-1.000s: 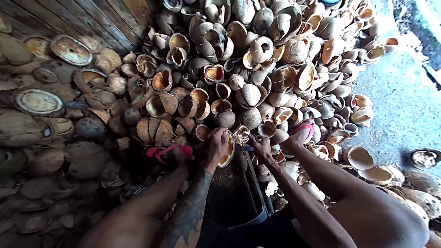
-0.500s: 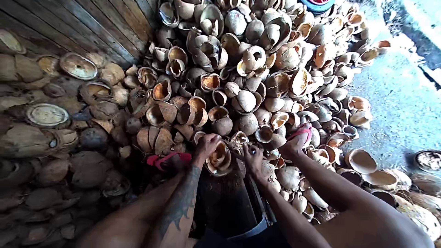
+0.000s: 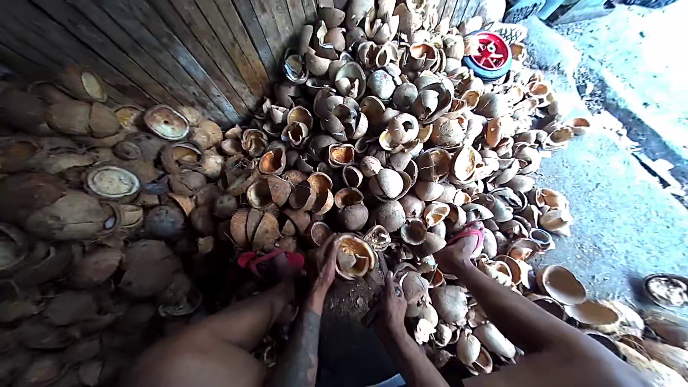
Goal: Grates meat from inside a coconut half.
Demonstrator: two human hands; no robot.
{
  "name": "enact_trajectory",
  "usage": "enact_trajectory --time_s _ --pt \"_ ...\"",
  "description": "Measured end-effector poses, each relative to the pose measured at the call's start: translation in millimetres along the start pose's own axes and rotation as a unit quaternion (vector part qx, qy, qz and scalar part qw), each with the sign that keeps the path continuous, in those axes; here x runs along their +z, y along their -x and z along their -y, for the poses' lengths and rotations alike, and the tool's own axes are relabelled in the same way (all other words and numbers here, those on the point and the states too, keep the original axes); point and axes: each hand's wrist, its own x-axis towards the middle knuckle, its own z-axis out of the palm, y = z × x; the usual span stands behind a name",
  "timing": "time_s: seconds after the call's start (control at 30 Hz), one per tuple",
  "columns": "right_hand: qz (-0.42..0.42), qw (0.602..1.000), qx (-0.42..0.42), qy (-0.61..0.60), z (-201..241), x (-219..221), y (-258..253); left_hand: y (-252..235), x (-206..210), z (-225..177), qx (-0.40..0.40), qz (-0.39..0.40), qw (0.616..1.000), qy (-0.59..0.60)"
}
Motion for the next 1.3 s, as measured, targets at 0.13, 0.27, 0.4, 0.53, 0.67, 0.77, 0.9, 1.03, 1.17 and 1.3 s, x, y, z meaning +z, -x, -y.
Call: enact_trajectory --time_s 0.13,0.27,0.4,0.53,0.67,0.77,0.9,1.03,1.17,1.3 --pt "-0.007 0.992 -0.066 0.106 13.5 5.6 -32.6 0.8 19.4 -21.9 0.006 -0.086 0.994 -0.065" --pt "0.037 0.883 -0.323 0.338 15.3 -21.8 -83.9 1.1 27.5 -17.0 0.001 -0.113 0.989 -0.096" --pt "0.078 0.835 -0.419 0.348 2.8 -22.0 -34.3 14.4 33.4 -18.0 -0.024 -0.181 0.971 -0.156" --pt "-0.007 0.974 -0.192 0.116 -12.0 -26.8 3.7 37.9 38.6 -24.6 -0.057 -0.178 0.973 -0.133" --pt "-0.063 0.984 -0.149 0.070 -9.9 -28.6 -4.6 35.6 45.1 -26.7 -0.040 -0.132 0.983 -0.118" --pt "-0.025 0.978 -0.148 0.143 -6.4 -21.2 -70.1 5.5 37.3 -26.0 -0.060 -0.033 0.997 0.036" --pt "0.103 0.992 -0.039 0.054 7.8 -22.4 -91.7 -13.2 4.5 -31.4 -0.176 0.085 0.955 0.223" --pt "0.212 0.954 0.096 -0.190 27.0 -58.8 -46.8 15.1 0.3 -82.1 -0.191 0.238 0.870 0.388" --pt "-0.003 0.976 -0.204 0.074 40.4 -94.3 -59.0 11.4 58.0 -99.2 -0.044 0.212 0.963 0.160" --pt "-0.138 0.851 -0.419 0.286 67.8 -158.7 -56.6 14.5 47.9 -127.9 0.198 0.035 0.968 -0.149"
